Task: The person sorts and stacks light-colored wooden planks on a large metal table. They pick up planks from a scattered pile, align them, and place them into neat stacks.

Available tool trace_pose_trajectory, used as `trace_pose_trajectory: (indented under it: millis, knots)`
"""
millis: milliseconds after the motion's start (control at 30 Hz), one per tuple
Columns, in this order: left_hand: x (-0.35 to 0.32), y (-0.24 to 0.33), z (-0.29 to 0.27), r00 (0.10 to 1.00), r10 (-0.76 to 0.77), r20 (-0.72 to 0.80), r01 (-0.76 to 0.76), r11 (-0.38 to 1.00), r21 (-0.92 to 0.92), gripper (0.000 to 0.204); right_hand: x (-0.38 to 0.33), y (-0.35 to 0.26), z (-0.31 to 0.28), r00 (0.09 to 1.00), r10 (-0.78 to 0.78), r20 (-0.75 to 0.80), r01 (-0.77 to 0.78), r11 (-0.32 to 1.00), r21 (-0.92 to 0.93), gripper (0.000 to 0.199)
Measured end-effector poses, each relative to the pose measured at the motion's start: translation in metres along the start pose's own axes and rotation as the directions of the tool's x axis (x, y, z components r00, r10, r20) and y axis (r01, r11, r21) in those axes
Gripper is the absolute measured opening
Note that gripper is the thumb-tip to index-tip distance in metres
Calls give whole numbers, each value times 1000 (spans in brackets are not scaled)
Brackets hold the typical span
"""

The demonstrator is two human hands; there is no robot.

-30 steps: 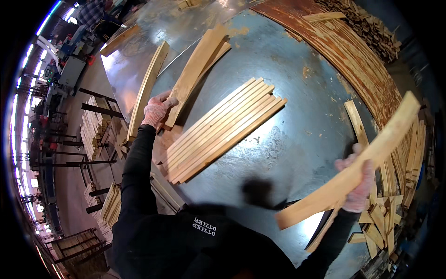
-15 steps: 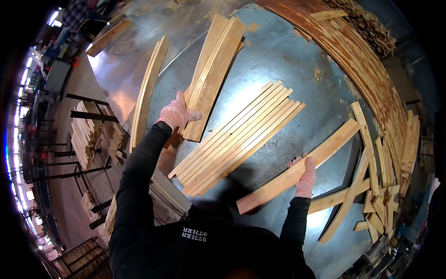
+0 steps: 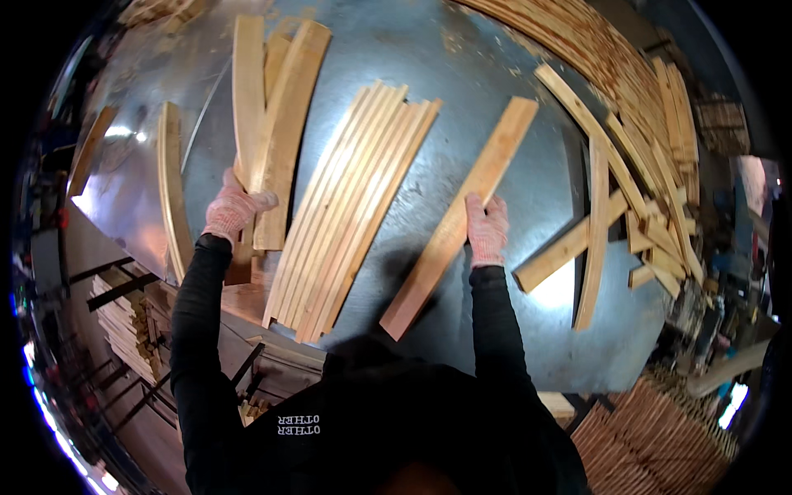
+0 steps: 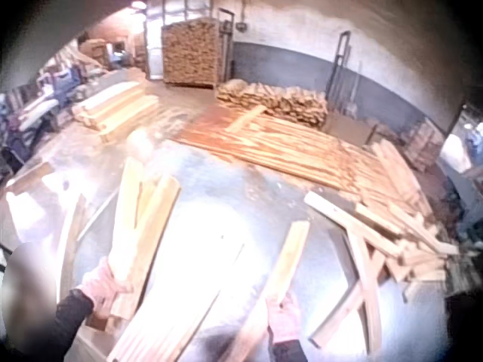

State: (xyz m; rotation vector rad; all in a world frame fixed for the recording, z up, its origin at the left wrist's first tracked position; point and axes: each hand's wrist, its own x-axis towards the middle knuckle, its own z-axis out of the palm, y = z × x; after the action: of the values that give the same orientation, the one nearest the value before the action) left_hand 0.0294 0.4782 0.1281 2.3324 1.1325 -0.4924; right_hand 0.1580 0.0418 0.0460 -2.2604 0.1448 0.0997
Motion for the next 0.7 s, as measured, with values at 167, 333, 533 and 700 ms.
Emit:
trace_pose_trajectory:
  millis: [167, 333, 533, 700]
  knots:
    - [4, 48, -30, 947, 59, -316, 71, 921, 383, 92, 3, 25, -2, 997, -64, 41, 62, 997, 46, 49]
    - [31, 43, -27, 953, 35, -301, 115, 877, 466, 92, -5, 26, 1, 990, -137, -17, 134, 985, -111, 54]
    - [39, 14, -8, 950, 58, -308, 67, 922, 382, 91, 21, 21, -8, 977, 169, 131, -202, 929, 310, 43]
    - [72, 31, -25, 957, 22, -289, 91, 923, 373, 100, 109, -86, -51, 863, -208, 461, -359, 391, 848, 59]
